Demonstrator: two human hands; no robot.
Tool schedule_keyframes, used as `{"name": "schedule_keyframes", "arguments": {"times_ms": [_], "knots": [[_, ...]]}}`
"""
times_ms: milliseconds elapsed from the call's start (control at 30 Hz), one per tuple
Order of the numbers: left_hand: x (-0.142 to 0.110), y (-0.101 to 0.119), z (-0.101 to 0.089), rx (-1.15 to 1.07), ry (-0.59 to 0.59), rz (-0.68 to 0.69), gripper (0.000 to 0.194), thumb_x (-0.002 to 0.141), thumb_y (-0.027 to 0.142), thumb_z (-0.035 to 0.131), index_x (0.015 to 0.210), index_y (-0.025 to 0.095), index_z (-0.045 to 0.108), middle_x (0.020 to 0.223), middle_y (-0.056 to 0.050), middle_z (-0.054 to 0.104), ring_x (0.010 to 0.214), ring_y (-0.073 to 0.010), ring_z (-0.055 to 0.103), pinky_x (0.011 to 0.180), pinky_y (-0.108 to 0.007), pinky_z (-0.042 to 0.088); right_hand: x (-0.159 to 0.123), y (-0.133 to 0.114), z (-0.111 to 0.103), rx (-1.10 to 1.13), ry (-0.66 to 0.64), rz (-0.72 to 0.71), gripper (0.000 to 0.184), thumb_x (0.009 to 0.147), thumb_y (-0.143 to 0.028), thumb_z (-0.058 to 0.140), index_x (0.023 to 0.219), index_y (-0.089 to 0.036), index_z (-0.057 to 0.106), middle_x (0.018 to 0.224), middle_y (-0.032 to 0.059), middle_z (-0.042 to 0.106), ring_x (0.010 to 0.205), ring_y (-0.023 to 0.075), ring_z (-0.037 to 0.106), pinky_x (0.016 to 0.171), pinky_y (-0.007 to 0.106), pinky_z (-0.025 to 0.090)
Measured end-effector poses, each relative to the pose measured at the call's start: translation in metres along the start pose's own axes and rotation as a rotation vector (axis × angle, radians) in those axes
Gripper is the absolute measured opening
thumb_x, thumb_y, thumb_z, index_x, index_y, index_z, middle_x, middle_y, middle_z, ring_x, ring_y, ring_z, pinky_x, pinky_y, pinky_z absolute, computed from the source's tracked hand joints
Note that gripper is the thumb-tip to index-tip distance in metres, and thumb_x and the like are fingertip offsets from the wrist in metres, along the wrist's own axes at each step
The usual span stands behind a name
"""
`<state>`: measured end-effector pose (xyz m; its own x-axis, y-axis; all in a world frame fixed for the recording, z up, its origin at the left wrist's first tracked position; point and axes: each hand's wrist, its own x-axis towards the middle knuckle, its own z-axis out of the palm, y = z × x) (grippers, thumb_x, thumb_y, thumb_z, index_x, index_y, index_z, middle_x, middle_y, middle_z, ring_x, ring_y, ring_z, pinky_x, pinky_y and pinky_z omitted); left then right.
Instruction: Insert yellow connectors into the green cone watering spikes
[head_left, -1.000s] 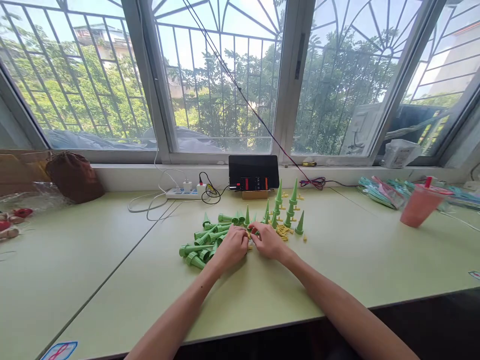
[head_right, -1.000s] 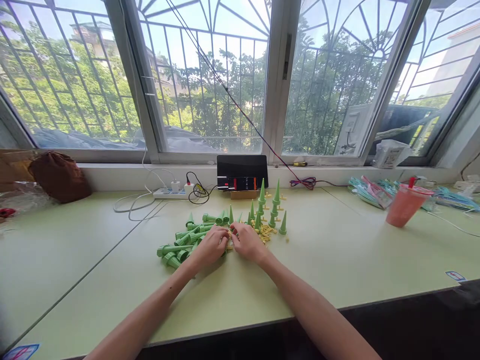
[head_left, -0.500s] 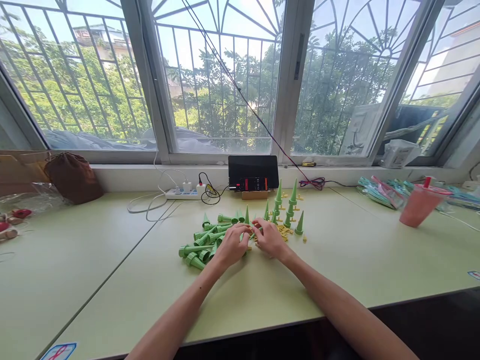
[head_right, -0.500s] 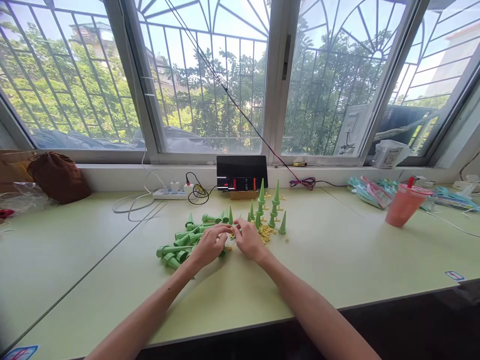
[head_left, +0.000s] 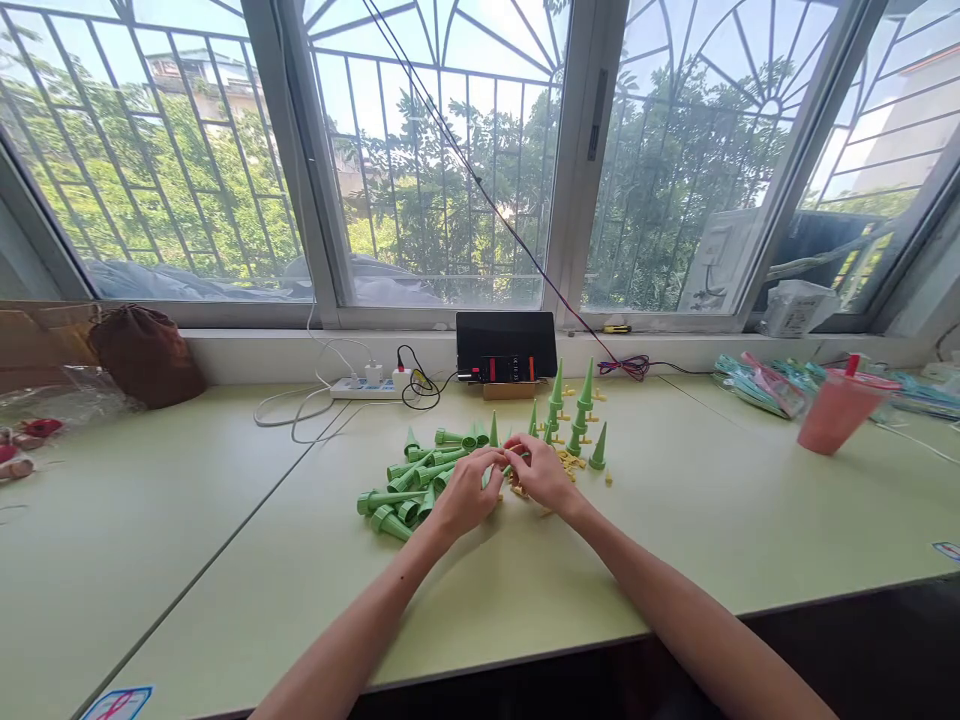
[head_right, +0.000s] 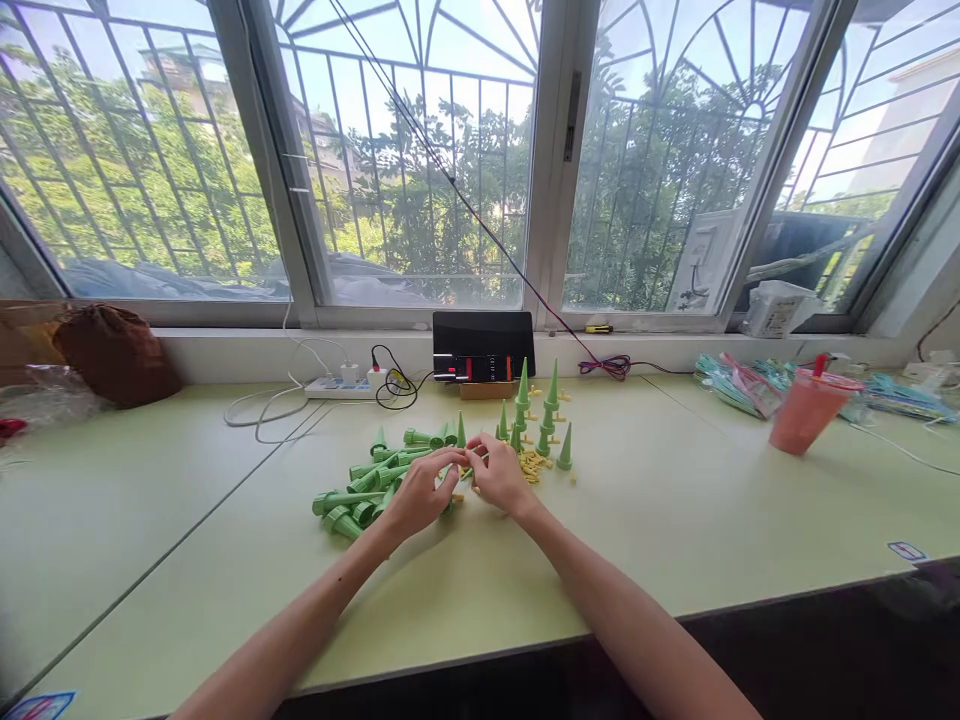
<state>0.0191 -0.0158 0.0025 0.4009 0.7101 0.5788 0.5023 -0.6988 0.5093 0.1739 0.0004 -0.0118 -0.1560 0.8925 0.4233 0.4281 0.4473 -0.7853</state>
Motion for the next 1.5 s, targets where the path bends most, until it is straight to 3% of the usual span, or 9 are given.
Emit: {"name": "schedule_keyframes", "arguments": {"times_ms": [300, 600, 933, 1200, 1500], "knots": [[0.0, 0.001, -0.001, -0.008, 0.036, 0.036, 0.015, 0.084, 0.02, 0.053, 0.094, 0.019, 0.065, 0.097, -0.006, 0.066, 0.091, -0.0182, 0.061, 0.085, -0.033, 0.047, 0.0, -0.004, 0.0, 0.009, 0.046, -0.015, 0.016, 0.088, -0.029, 0.049, 0.091, -0.018, 0.06, 0.083, 0.0046, 0.068, 0.069, 0.0158, 0.065, 0.063, 0.025, 0.051], [-0.001, -0.005, -0.002, 0.041, 0.049, -0.004, 0.008, 0.085, 0.023, 0.055, 0.09, 0.019, 0.061, 0.093, -0.005, 0.064, 0.086, -0.0178, 0.06, 0.079, -0.03, 0.046, -0.002, -0.012, -0.002, -0.068, 0.046, -0.036, 0.02, 0.088, -0.032, 0.05, 0.081, -0.018, 0.062, 0.079, 0.0045, 0.067, 0.064, 0.0149, 0.061, 0.059, 0.024, 0.047], [0.0, -0.009, 0.0, 0.035, 0.096, -0.002, 0.018, 0.092, 0.022, 0.044, 0.087, 0.018, 0.06, 0.087, -0.005, 0.062, 0.082, -0.0169, 0.058, 0.076, -0.029, 0.045, -0.003, -0.012, -0.001, -0.031, 0.036, -0.036, 0.024, 0.088, -0.035, 0.049, 0.077, -0.017, 0.06, 0.069, 0.0028, 0.065, 0.055, 0.0126, 0.057, 0.053, 0.022, 0.045], [0.001, -0.01, 0.001, 0.015, 0.118, -0.011, 0.017, 0.092, 0.022, 0.044, 0.085, 0.018, 0.059, 0.084, -0.004, 0.061, 0.077, -0.0156, 0.057, 0.072, -0.027, 0.043, -0.003, -0.009, 0.001, 0.175, -0.028, -0.007, 0.023, 0.088, -0.04, 0.049, 0.085, -0.018, 0.057, 0.074, 0.0019, 0.063, 0.049, 0.0111, 0.057, 0.045, 0.021, 0.046], [0.0, -0.008, -0.001, 0.015, 0.117, -0.028, 0.018, 0.092, 0.025, 0.045, 0.083, 0.017, 0.059, 0.082, -0.003, 0.06, 0.076, -0.0154, 0.055, 0.072, -0.027, 0.042, -0.002, -0.008, 0.003, 0.181, 0.016, -0.016, 0.026, 0.088, -0.041, 0.048, 0.077, -0.019, 0.054, 0.065, -0.0014, 0.056, 0.045, 0.0102, 0.054, 0.042, 0.02, 0.043]]}}
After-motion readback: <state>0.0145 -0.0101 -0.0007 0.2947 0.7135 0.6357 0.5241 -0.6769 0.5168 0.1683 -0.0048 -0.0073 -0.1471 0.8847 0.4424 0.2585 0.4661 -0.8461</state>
